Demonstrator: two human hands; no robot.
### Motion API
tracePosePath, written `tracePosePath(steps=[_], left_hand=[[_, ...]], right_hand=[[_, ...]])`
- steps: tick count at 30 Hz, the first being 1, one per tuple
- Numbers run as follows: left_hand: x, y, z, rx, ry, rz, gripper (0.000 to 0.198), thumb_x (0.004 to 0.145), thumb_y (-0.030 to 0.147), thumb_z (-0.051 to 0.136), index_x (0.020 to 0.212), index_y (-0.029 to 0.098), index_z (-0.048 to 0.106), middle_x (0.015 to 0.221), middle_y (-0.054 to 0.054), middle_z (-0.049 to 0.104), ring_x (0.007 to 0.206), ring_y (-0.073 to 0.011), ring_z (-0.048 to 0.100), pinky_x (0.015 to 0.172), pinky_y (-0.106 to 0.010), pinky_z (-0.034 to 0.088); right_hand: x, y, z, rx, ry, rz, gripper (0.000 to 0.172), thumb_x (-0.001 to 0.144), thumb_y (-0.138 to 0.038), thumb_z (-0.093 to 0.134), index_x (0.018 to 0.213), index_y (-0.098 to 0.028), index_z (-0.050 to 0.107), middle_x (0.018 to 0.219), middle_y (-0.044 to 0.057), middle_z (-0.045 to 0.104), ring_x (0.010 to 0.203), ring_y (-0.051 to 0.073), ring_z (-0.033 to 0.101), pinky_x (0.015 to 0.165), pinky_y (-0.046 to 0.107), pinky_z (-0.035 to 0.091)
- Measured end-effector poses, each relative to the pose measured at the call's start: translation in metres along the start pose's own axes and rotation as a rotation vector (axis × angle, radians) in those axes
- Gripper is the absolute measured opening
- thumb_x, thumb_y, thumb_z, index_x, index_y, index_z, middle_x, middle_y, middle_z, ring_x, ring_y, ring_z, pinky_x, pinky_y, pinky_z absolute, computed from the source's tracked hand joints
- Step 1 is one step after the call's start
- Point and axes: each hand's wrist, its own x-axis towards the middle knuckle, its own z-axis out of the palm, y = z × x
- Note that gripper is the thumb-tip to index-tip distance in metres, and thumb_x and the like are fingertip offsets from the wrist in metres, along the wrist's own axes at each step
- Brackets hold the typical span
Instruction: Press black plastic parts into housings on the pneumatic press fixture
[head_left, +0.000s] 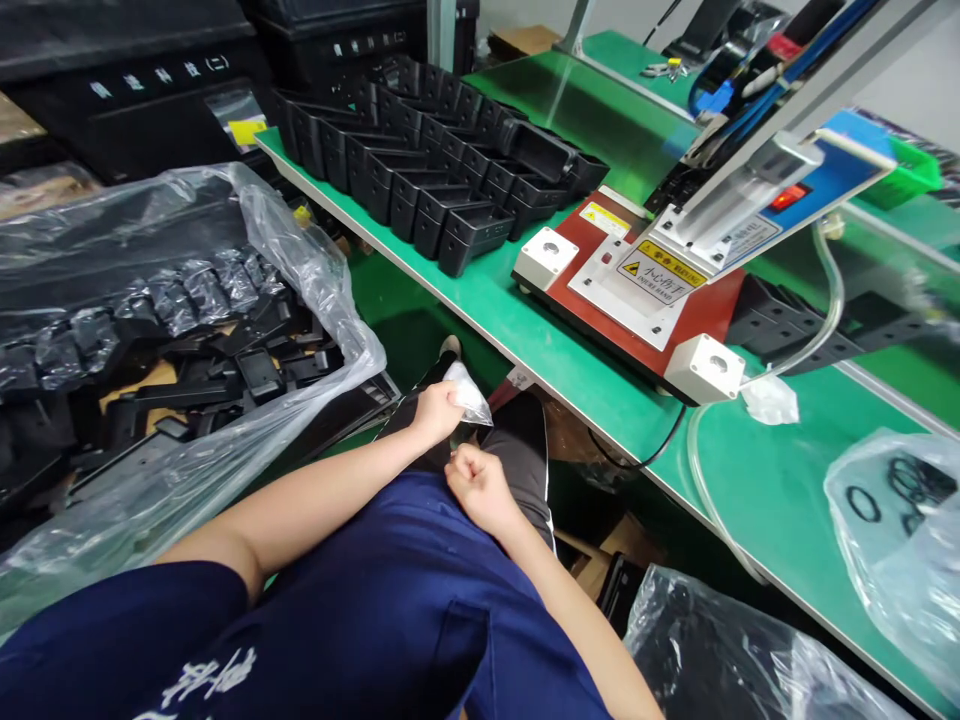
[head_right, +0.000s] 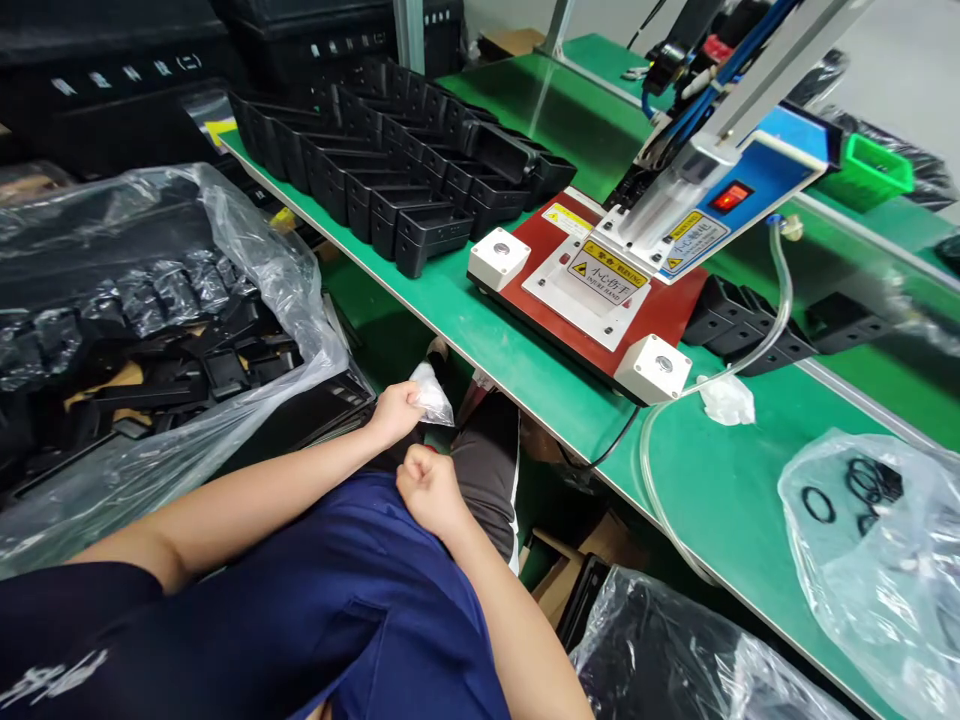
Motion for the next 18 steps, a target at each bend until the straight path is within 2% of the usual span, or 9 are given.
tracePosePath(steps=[3, 6, 8, 12, 15, 18], left_hand=[[-0.003, -0.001, 0.006, -0.058, -0.075, 0.021, 0.035, 0.060, 0.001, 0.053, 0.056, 0.020, 0.023, 0.057, 0.007, 0.023, 0.055, -0.0076, 0.026, 0.054, -0.023, 0.019], [-0.013, -0.002, 0.009, -0.108, -0.180, 0.039, 0.033, 0.062, 0.005, 0.053, 0.058, 0.020, 0.024, 0.054, 0.007, 0.025, 0.051, -0.0074, 0.030, 0.052, -0.023, 0.021], [-0.020, 0.000, 0.009, -0.131, -0.274, 0.067, 0.030, 0.063, 0.007, 0.054, 0.059, 0.021, 0.027, 0.053, 0.008, 0.028, 0.050, -0.0077, 0.032, 0.051, -0.022, 0.023], [-0.029, 0.006, 0.006, -0.088, -0.485, 0.127, 0.027, 0.070, 0.014, 0.057, 0.062, 0.021, 0.033, 0.053, 0.007, 0.036, 0.051, -0.0092, 0.037, 0.051, -0.023, 0.026], [-0.033, 0.013, 0.010, 0.107, -0.497, 0.163, 0.028, 0.069, 0.011, 0.057, 0.059, 0.020, 0.033, 0.052, 0.006, 0.035, 0.052, -0.0096, 0.034, 0.053, -0.024, 0.022], [-0.037, 0.024, 0.024, 0.200, -0.479, 0.185, 0.026, 0.065, 0.006, 0.056, 0.056, 0.019, 0.036, 0.051, 0.005, 0.034, 0.052, -0.0100, 0.030, 0.054, -0.026, 0.018]], right_hand=[[0.002, 0.010, -0.017, -0.064, 0.221, 0.038, 0.034, 0.079, -0.037, 0.050, 0.059, -0.025, 0.025, 0.052, -0.008, 0.026, 0.048, 0.009, 0.026, 0.047, 0.023, 0.025], [0.001, 0.019, -0.036, -0.145, 0.337, 0.076, 0.029, 0.079, -0.044, 0.058, 0.071, -0.024, 0.039, 0.056, -0.008, 0.036, 0.049, 0.010, 0.033, 0.049, 0.023, 0.027], [-0.002, 0.022, -0.044, -0.197, 0.316, 0.085, 0.029, 0.076, -0.046, 0.065, 0.078, -0.024, 0.046, 0.059, -0.008, 0.044, 0.050, 0.011, 0.038, 0.050, 0.023, 0.028], [-0.009, 0.019, -0.051, -0.248, 0.229, 0.050, 0.027, 0.084, -0.041, 0.053, 0.065, -0.023, 0.047, 0.057, -0.005, 0.046, 0.053, 0.013, 0.042, 0.055, 0.025, 0.030], [-0.020, 0.017, -0.054, -0.245, 0.165, 0.018, 0.030, 0.085, -0.040, 0.053, 0.060, -0.022, 0.050, 0.059, -0.002, 0.053, 0.057, 0.014, 0.048, 0.060, 0.026, 0.036], [-0.037, 0.028, -0.062, -0.234, 0.216, 0.050, 0.033, 0.084, -0.040, 0.055, 0.058, -0.021, 0.052, 0.056, -0.002, 0.054, 0.054, 0.013, 0.049, 0.057, 0.026, 0.037]])
